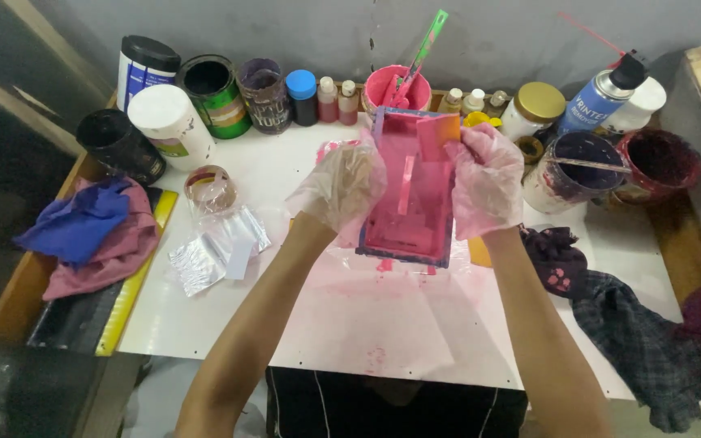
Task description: Manual screen printing of pink ink onto small clear plastic bags using a hand-held roller and frame.
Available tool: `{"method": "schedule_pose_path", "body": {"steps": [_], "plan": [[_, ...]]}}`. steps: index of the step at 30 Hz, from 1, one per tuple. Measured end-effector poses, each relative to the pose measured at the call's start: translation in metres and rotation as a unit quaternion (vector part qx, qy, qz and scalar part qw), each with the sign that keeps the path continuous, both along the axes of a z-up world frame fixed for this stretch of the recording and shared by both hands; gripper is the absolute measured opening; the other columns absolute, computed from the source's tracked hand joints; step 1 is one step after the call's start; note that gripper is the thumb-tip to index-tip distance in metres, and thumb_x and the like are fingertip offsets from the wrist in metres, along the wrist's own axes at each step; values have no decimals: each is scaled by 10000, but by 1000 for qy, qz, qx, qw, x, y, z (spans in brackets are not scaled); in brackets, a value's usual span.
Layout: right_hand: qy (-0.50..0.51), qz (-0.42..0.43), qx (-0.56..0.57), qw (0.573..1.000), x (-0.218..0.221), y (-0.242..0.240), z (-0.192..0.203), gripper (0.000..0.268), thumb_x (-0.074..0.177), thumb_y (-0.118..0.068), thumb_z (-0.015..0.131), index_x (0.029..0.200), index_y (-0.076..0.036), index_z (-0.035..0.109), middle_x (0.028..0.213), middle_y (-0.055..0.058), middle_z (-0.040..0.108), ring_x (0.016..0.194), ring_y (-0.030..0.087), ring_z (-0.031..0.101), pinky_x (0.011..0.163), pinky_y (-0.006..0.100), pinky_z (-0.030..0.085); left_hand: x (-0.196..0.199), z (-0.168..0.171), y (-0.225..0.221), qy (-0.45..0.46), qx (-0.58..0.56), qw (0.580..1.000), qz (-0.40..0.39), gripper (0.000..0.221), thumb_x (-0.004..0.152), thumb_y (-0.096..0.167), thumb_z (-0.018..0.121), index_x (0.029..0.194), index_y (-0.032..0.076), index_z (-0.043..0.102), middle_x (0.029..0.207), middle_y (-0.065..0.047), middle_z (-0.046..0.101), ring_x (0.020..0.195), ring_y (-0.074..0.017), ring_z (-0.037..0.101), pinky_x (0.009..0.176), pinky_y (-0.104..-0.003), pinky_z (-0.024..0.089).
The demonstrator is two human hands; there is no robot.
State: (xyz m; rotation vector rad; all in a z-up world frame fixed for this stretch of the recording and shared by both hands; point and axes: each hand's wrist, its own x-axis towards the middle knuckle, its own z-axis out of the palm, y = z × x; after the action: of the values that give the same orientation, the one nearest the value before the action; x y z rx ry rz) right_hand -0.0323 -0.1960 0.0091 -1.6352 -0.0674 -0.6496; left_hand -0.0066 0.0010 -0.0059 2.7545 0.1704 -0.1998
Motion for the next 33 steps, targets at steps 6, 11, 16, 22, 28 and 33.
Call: {"method": "schedule_pose_path", "body": {"steps": [6,11,16,22,28,33], "plan": [[112,-43,-34,992,32,22,-65,197,845,-220,870,1028,-232,799,1019,-67,689,936,89,666,859,267,556,-22,-11,32,8,4,1000,2,561,998,376,354,1451,85,512,1051,-278,735,1057,-442,712,899,-563,578],[203,12,54,978,5,63,-53,230,889,-166,808,1117,-145,783,1057,16,749,985,119,693,937,309,564,-50,-24,63,15,4,1000,4,568,997,372,349,1456,78,506,1055,-282,734,1060,-444,711,903,-565,578],[255,29,-61,965,14,79,-109,227,904,-350,781,1126,-301,781,1129,-54,726,1081,139,697,994,329,516,-67,-33,76,20,1,1000,3,572,997,370,344,1460,73,501,1059,-284,733,1062,-445,710,905,-566,578],[311,-13,-116,943,19,105,-146,285,850,-443,773,1125,-372,771,1248,-77,706,1233,184,627,1097,346,471,-77,-39,87,27,-3,1000,-1,579,996,367,339,1466,66,495,1063,-287,732,1065,-447,710,909,-568,578],[282,-8,-124,951,23,106,-162,268,850,-410,787,1112,-357,780,1235,-91,723,1247,173,626,1102,340,473,-81,-40,90,30,-5,1000,-8,586,995,363,333,1471,59,489,1067,-290,731,1067,-449,709,912,-569,578],[268,-3,-125,955,26,107,-171,289,833,-419,797,1111,-342,783,1271,-61,710,1258,201,616,1080,353,493,-80,-41,91,33,-8,999,-12,591,995,361,329,1475,54,484,1071,-293,730,1069,-450,708,915,-570,578]]}}
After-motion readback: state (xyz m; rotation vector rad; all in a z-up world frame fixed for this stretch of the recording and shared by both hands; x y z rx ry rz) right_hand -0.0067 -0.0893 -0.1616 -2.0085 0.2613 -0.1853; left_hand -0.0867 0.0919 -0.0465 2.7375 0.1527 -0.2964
